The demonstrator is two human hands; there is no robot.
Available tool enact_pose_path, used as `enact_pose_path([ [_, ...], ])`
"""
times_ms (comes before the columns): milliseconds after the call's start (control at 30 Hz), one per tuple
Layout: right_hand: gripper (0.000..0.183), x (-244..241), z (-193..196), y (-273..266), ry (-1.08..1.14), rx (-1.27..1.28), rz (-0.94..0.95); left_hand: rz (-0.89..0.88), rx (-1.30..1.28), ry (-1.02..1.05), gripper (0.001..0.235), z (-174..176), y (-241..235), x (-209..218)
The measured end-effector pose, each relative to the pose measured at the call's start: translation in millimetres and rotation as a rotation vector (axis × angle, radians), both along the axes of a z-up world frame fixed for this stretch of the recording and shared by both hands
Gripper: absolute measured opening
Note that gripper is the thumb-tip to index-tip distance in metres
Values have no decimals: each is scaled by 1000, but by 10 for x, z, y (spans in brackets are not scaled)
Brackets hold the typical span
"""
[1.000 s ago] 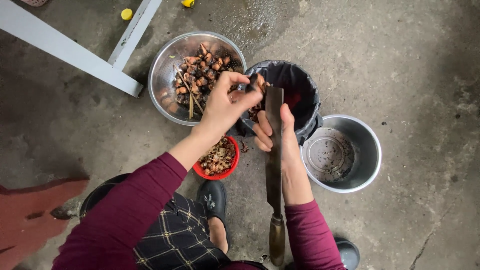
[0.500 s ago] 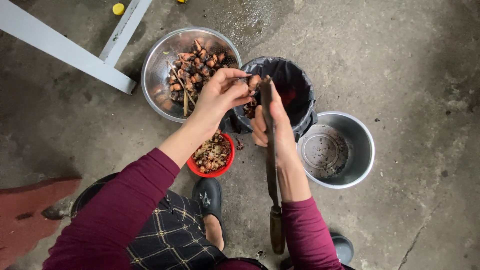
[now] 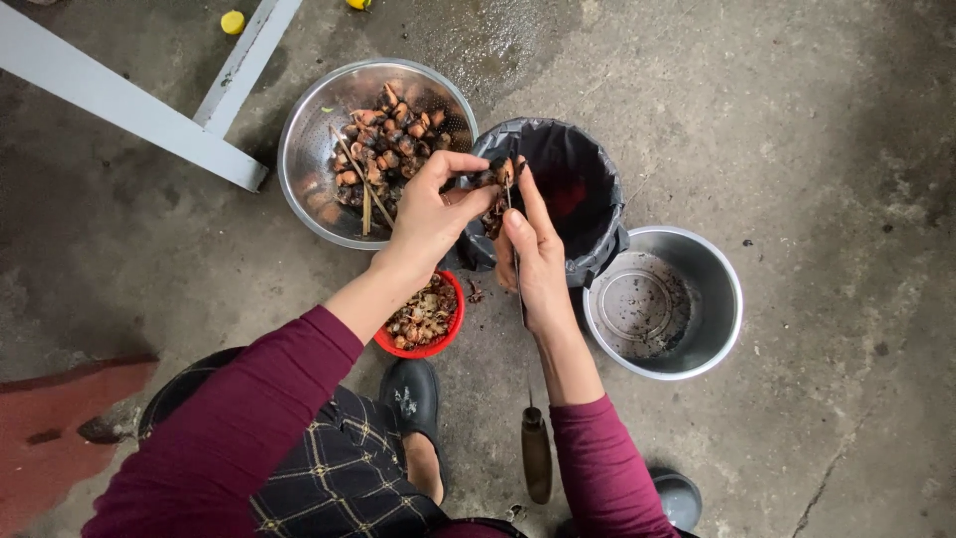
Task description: The person peels small brown nuts with a knife, removing the outer shell and placing the peeled pieces into a red bowl. Shells are discarded into a black trash bag. The person works one nut at a time, occasionally adjusting the pile in the red bowl.
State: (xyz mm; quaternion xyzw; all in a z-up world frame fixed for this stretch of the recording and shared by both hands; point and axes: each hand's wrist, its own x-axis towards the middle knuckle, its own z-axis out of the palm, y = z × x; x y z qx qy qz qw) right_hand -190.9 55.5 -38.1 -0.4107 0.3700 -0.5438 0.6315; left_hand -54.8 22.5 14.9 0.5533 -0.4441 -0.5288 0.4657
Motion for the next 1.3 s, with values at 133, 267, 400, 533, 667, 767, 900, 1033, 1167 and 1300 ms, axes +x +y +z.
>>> enact_pose_path([
  [133,62,10,-48,16,52,27,-6,30,5,-1,35,-58,19,-10],
  [267,62,31,-2,13,46,-14,30,29,31,-69,31,-67,-2,32],
  [400,61,55,-144,-12,53,-7,6,43,59,-83,32,-71,-3,29],
  [533,59,75,-223,-42,79,0,-43,36,80,-95,33,-86,-15,23],
  [667,57,62,-277,-39,204,-4,-85,77,163,82,35,-106,-5,-39],
  [767,54,49,-297,-44,251,-6,-96,73,172,114,36,-163,-4,-33],
  [900,55,16,-409,-83,389,-28,-111,90,195,128,36,-63,17,-79],
  [1033,55,7,-249,-26,413,-46,-123,101,216,167,34,-160,-4,-59],
  [1167,54,-3,28,-1,467,-58,-131,87,215,228,37,-210,1,-80],
  [1300,52,12,271,35,370,-51,-131,105,301,304,39,-113,17,-138],
])
